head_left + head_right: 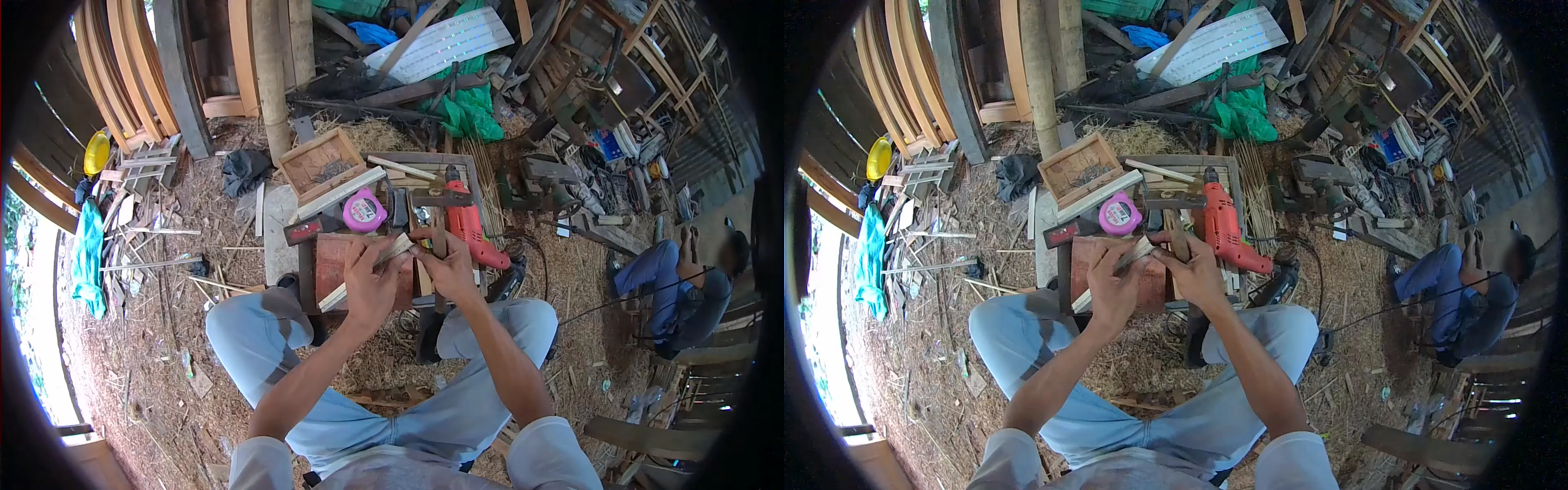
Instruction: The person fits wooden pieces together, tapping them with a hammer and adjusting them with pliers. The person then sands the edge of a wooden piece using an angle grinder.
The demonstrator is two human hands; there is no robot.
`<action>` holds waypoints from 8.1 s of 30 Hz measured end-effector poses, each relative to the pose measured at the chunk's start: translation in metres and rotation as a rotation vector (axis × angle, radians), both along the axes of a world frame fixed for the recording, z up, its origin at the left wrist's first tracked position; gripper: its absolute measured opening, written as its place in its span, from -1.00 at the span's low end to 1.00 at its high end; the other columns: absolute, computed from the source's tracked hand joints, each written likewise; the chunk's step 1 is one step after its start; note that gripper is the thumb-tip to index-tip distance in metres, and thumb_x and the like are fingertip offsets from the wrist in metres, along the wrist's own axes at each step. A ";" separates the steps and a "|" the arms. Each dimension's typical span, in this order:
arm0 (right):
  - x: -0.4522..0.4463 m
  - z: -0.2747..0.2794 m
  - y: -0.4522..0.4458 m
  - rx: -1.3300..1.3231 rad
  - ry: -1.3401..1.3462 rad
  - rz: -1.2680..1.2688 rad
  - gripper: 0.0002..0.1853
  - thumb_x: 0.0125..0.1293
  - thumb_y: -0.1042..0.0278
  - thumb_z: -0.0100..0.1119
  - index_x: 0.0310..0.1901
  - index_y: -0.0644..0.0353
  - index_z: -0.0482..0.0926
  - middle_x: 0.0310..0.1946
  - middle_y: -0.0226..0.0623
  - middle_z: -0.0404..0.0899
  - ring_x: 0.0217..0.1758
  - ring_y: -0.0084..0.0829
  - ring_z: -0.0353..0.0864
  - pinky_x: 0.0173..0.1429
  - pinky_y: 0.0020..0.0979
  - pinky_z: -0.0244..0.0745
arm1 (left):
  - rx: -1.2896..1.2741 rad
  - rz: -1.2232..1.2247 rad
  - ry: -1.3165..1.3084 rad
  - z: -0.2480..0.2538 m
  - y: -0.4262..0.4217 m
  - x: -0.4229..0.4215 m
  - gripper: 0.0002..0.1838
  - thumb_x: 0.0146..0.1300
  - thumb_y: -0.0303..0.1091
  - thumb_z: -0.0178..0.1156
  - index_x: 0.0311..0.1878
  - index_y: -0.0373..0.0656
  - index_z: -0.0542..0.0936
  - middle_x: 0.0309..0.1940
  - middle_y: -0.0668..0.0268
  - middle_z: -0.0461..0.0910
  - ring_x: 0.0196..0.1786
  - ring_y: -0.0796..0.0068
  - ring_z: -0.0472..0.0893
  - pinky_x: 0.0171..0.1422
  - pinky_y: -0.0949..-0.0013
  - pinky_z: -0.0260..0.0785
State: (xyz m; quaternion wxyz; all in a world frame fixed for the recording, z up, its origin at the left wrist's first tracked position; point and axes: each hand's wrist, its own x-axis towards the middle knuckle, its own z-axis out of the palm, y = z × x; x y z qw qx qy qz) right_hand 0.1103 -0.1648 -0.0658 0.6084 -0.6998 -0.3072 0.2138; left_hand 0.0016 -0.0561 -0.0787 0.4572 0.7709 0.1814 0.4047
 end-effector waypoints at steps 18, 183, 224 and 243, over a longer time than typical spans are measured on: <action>0.000 0.005 -0.005 -0.069 0.106 -0.022 -0.73 0.24 0.45 0.31 -0.03 0.28 0.61 -0.24 -0.40 0.66 -0.20 -0.64 0.55 -0.05 -0.51 0.45 | 0.169 -0.039 0.016 0.004 0.004 0.002 -0.67 0.03 -0.58 0.33 -0.08 -0.28 0.59 -0.26 0.16 0.48 -0.15 0.13 0.45 -0.04 0.17 0.30; -0.011 0.009 -0.005 -0.282 -0.311 -0.140 -0.67 0.09 0.15 0.31 -0.23 0.25 0.58 -0.60 -0.16 0.55 -0.55 -0.26 0.57 -0.40 -0.26 0.43 | 0.600 -0.100 0.193 0.013 0.015 -0.005 -0.62 -0.05 -0.61 0.21 -0.06 -0.36 0.57 -0.17 0.10 0.37 -0.09 0.11 0.44 -0.02 0.16 0.38; 0.003 -0.035 -0.003 -0.217 -0.152 -0.014 -0.67 0.19 0.30 0.31 -0.04 0.29 0.63 -0.45 -0.16 0.65 -0.42 -0.35 0.61 -0.27 -0.35 0.46 | 0.233 -0.275 0.255 -0.014 0.039 0.002 -0.69 -0.04 -0.62 0.30 -0.14 -0.29 0.64 -0.31 0.10 0.43 -0.19 0.03 0.48 -0.09 0.09 0.33; 0.009 -0.013 -0.005 -0.391 0.313 -0.052 -0.62 0.18 0.09 0.33 -0.12 0.25 0.64 -0.50 -0.45 0.50 -0.42 -0.61 0.38 -0.31 -0.42 0.29 | 0.280 -0.364 0.263 -0.023 0.035 0.000 -0.58 0.00 -0.60 0.28 0.01 -0.15 0.63 -0.25 0.14 0.41 -0.12 0.10 0.49 -0.02 0.11 0.39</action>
